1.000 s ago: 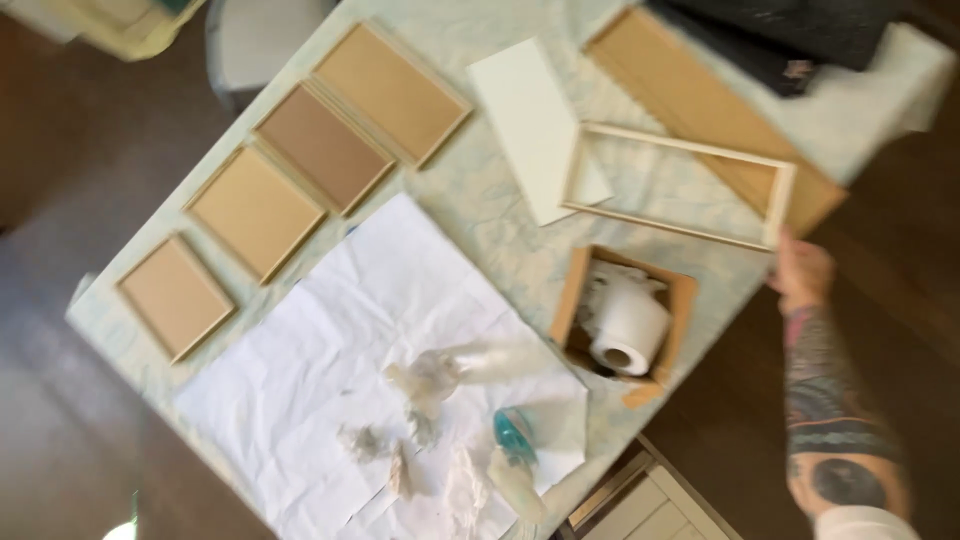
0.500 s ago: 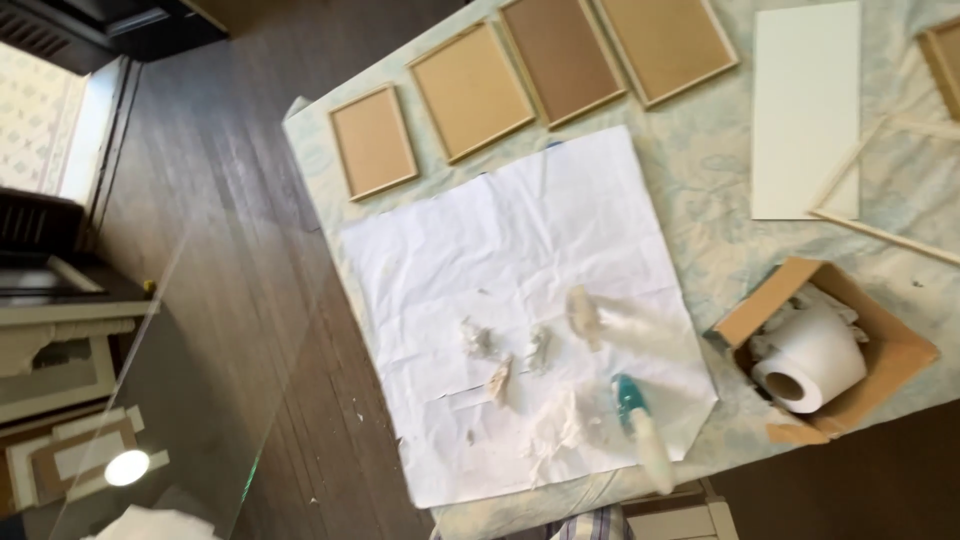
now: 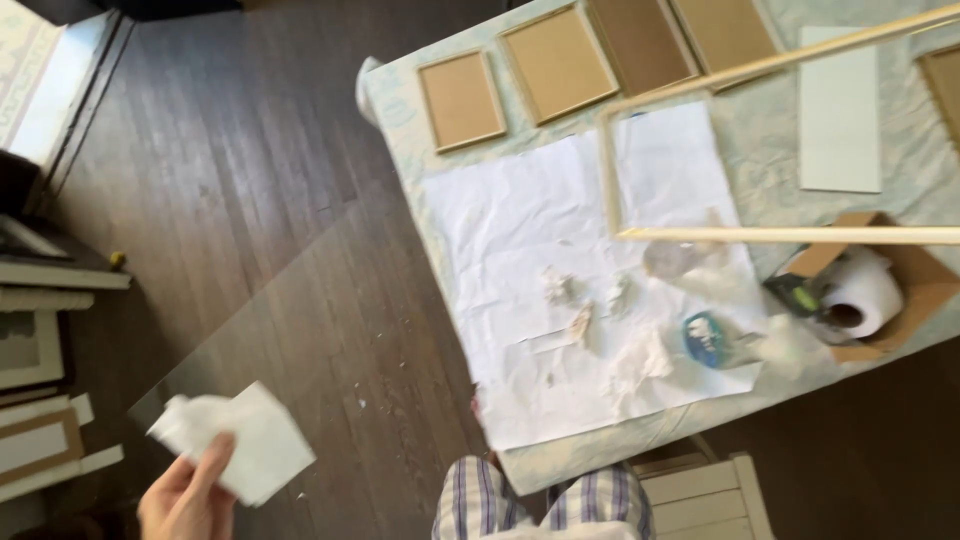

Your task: Cleaning glass panes and assembling them into wooden picture frames with backing boards on a covered table.

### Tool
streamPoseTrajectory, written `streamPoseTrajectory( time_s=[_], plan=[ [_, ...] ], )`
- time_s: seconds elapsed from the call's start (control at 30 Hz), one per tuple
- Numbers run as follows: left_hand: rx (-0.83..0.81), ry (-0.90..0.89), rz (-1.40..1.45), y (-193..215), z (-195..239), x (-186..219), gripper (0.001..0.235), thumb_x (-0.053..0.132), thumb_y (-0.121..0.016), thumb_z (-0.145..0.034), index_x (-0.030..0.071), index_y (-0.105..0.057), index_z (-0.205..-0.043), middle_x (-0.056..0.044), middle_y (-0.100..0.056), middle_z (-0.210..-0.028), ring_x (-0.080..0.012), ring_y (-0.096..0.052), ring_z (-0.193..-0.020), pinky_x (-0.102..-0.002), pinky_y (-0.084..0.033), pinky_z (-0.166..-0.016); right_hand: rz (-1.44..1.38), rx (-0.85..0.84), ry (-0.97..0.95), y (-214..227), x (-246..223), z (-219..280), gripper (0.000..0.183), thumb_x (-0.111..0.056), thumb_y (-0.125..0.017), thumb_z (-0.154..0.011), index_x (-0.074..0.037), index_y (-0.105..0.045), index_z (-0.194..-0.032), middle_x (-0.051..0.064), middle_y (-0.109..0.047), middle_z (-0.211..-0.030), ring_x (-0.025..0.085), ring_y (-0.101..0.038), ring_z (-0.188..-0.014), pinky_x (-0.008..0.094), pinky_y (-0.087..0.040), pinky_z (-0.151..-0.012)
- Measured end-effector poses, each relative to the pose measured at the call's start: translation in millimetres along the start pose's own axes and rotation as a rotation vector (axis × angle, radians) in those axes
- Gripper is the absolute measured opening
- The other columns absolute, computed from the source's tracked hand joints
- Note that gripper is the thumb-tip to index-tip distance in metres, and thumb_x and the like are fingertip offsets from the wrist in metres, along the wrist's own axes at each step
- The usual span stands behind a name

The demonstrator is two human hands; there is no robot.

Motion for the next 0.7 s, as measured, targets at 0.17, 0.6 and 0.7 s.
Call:
streamPoseTrajectory(
  time_s=[0.17,0.6,0.7],
  plan=[
    [-0.167,0.038,0.073,4,-16,26,0.023,0.008,-0.068,-0.097,-0.01,-0.071,-0.11,-0.012,-0.073,-0.109,-0.0167,-0.065,-0.094,-0.032,-0.051,-0.071,-0.038,-0.072,0.08,-126,-92,79,0.017,-0.002,-0.054,-0.131,-0.005,-0.041,-0.141,0.017,-0.064,-0.121,0.029,-0.071,-0.106,0.035,-0.062,-0.097],
    [-0.403,0.105,-0.165,-47,-47,4,0.04,0.017,-0.071,-0.087,-0.006,-0.073,-0.119,-0.016,-0.077,-0.113,-0.0272,-0.072,-0.106,-0.045,-0.061,-0.086,0.191,-0.114,0.045,-234,-117,150,0.029,-0.016,-0.074,-0.101,0.003,-0.065,-0.121,0.017,-0.074,-0.109,0.026,-0.074,-0.094,0.034,-0.06,-0.071],
    [-0.448,0.027,-0.172,-61,-54,-7,0.038,0.017,-0.076,-0.089,-0.008,-0.072,-0.118,-0.021,-0.076,-0.107,-0.0299,-0.073,-0.099,-0.046,-0.061,-0.083,0.172,-0.112,0.055,-236,-104,152,0.033,-0.016,-0.078,-0.101,0.006,-0.065,-0.123,0.022,-0.072,-0.109,0.033,-0.072,-0.098,0.04,-0.06,-0.075]
  ],
)
Point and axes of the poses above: each hand's wrist, its own z-axis away from the middle knuckle, its own y-axis out of the back of the hand, x = y × z, the point moved 2 cm from there along -z, towards the middle knuckle
